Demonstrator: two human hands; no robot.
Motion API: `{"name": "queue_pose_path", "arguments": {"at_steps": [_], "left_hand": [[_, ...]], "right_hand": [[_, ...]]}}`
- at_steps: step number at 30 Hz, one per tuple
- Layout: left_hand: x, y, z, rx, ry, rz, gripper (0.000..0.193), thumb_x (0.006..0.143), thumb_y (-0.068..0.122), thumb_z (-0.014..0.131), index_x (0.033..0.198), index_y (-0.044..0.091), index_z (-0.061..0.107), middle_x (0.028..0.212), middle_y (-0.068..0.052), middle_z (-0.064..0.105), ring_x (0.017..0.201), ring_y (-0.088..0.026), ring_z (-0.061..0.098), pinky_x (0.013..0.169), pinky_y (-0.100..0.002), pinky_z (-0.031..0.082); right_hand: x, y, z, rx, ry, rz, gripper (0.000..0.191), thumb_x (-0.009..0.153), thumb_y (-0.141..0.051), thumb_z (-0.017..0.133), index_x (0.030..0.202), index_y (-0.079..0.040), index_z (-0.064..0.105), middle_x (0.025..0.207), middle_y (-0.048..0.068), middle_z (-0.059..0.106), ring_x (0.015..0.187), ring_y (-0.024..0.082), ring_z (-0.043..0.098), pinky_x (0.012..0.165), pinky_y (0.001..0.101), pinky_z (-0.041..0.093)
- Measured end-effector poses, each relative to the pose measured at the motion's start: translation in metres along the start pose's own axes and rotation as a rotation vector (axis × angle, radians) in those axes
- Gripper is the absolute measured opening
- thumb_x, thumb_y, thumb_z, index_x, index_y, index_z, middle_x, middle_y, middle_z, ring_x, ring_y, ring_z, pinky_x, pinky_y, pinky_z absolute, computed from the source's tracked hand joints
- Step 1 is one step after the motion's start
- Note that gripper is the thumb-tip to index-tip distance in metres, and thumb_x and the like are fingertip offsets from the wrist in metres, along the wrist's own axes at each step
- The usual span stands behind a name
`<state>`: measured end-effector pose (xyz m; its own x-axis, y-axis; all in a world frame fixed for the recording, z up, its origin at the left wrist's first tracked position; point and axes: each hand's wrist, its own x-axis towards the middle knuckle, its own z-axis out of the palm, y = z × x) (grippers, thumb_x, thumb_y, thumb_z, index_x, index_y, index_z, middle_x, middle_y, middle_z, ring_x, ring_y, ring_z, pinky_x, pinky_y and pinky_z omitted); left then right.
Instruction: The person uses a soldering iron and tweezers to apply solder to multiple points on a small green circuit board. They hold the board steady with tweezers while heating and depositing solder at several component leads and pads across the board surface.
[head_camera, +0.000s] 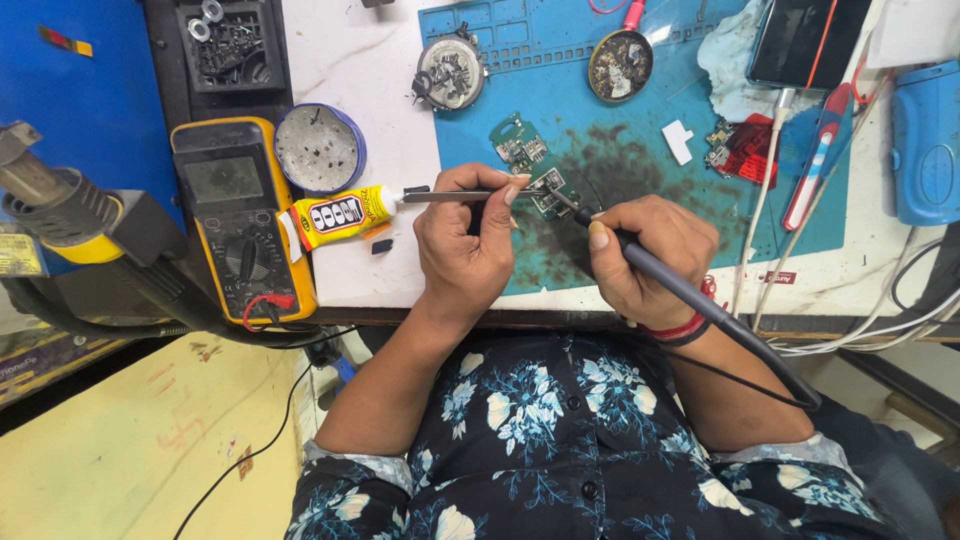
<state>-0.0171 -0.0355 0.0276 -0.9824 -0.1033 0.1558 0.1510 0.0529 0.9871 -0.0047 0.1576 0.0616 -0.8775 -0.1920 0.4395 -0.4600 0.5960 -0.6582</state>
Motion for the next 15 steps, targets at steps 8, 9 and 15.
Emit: {"name": "queue_pose_path", "arguments": {"at_steps": [8,9,15], "left_hand": [[-0.0032,-0.0024,-0.0007,0.013,0.001,0.016,0.011,0.106,0.002,0.065,0.114,0.0,0.058,0.095,-0.008,0.074,0.073,-0.008,0.067,0.064,-0.022,0.054],[-0.0027,-0.0026,-0.0002,0.012,0.001,0.022,0.01,0.106,0.002,0.065,0.113,0.0,0.059,0.095,-0.008,0.074,0.073,-0.008,0.067,0.064,-0.022,0.054],[-0.0023,-0.0021,-0.0014,0.018,-0.001,0.027,0.01,0.106,0.002,0.065,0.113,0.0,0.059,0.093,-0.007,0.073,0.072,-0.008,0.068,0.063,-0.022,0.054]], "right_hand": [[-0.0056,0.0024,0.0017,-0.009,0.02,-0.005,0.01,0.098,-0.007,0.071,0.092,-0.002,0.063,0.078,0.011,0.067,0.065,0.025,0.064,0.058,0.032,0.047],[-0.0052,0.0028,0.0017,-0.008,0.019,-0.004,0.01,0.098,-0.006,0.071,0.093,-0.002,0.063,0.079,0.011,0.067,0.066,0.025,0.064,0.058,0.032,0.047],[-0.0025,0.0014,0.0019,0.002,-0.002,-0.006,0.01,0.099,-0.006,0.071,0.095,-0.002,0.063,0.082,0.011,0.068,0.069,0.026,0.067,0.06,0.0323,0.049]]}}
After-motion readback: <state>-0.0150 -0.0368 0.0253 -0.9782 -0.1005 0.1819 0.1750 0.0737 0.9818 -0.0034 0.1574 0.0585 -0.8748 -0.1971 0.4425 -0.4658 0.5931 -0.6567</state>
